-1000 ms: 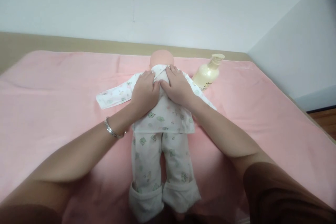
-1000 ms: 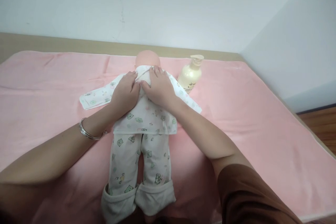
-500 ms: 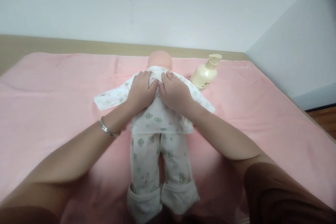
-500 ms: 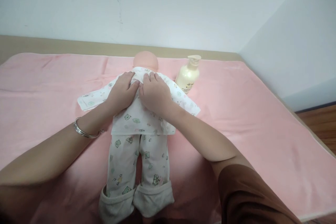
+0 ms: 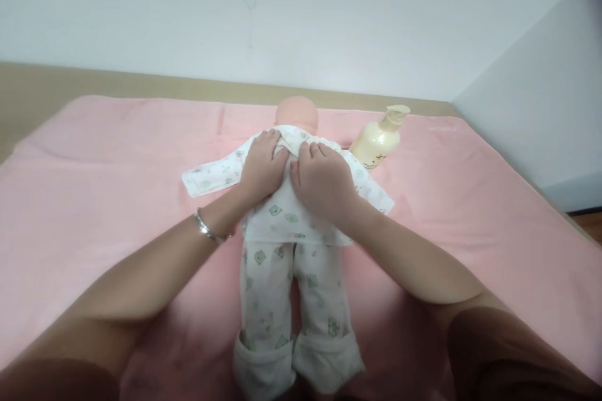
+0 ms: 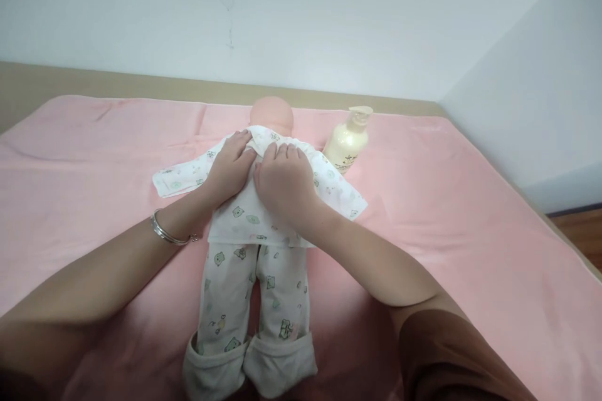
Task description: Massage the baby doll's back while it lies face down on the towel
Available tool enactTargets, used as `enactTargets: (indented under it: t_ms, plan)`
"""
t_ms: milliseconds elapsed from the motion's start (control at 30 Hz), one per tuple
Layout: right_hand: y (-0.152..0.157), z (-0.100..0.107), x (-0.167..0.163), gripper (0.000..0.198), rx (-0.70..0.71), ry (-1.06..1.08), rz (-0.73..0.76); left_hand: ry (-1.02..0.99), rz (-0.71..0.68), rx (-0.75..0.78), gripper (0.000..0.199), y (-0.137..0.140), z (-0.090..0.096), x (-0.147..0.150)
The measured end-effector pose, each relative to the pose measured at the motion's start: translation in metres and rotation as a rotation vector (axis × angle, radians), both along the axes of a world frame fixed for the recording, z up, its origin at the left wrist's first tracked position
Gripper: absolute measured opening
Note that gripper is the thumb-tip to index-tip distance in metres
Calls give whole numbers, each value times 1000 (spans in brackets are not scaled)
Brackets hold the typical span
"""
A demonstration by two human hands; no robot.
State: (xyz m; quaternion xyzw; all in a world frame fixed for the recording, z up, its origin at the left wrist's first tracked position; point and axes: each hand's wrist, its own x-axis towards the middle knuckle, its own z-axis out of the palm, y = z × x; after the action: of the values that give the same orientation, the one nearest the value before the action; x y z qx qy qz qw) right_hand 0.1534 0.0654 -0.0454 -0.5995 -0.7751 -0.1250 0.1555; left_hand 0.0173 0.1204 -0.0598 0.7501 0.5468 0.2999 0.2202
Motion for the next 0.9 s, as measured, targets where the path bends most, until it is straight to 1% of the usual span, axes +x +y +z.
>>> enactTargets:
  t_ms: [67,200,300,367,400,467,533,567,633,700,767,833,900]
  plan:
    - [3,-5,0,54,-8,61,14,-2,27,-12,63,2,-2,0]
    - [29,-12,8,59,-100,277,4,-35,47,19,62,1,-7,1]
    - [43,-4,17,61,-195,371,14,-38,56,24,62,0,-8,0]
    - [44,5,22,63,-208,411,30,-25,53,20,63,-1,-6,-1]
    - [42,9,23,65,-182,423,29,-20,51,20,63,-1,-5,-1]
    - [36,12,22,68,-84,424,21,-22,49,32,61,-1,-4,-1]
    - [31,7,18,66,5,390,43,-38,50,49,57,-1,-5,-2]
    - [29,2,15,63,22,367,77,-48,51,55,56,-1,-6,-2]
    - [29,-7,12,53,12,323,161,-65,51,63,55,0,-8,-2]
    - [31,-12,12,47,8,305,226,-80,53,70,55,0,-10,-2]
    - [32,-9,15,46,46,328,240,-92,55,75,54,1,-11,-2]
    - [32,-4,19,47,105,364,222,-91,59,71,54,1,-10,-2]
    - [31,-2,19,49,125,370,216,-81,53,72,55,1,-9,-1]
